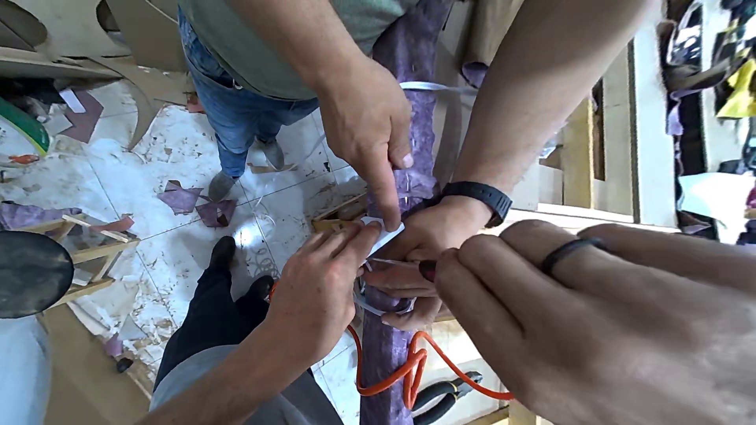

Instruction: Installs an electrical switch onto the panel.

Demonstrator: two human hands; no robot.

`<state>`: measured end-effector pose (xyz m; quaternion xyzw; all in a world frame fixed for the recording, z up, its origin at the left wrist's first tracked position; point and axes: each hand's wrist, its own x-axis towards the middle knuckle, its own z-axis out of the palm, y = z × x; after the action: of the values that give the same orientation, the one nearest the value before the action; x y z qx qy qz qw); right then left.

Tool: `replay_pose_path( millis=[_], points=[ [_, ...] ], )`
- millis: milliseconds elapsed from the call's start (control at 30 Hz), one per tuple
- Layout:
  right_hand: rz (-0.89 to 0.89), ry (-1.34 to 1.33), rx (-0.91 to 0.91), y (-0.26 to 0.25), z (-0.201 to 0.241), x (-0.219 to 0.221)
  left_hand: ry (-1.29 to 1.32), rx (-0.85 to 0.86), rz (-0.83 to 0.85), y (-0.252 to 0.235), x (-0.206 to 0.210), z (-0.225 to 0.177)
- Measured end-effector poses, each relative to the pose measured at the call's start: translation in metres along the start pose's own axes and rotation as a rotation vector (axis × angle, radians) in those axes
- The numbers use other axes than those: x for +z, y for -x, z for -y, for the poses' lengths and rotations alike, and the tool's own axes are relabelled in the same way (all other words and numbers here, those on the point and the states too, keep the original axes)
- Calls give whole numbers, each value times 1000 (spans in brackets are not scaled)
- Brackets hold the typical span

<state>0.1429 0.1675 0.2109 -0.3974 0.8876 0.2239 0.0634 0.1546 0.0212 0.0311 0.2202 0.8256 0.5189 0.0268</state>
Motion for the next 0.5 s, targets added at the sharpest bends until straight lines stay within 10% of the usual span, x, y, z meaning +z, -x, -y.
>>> replay_pose_path(
  millis=[500],
  points=[
    [283, -183, 222, -11, 1, -12, -20, 5, 23, 0, -1, 2]
  ],
)
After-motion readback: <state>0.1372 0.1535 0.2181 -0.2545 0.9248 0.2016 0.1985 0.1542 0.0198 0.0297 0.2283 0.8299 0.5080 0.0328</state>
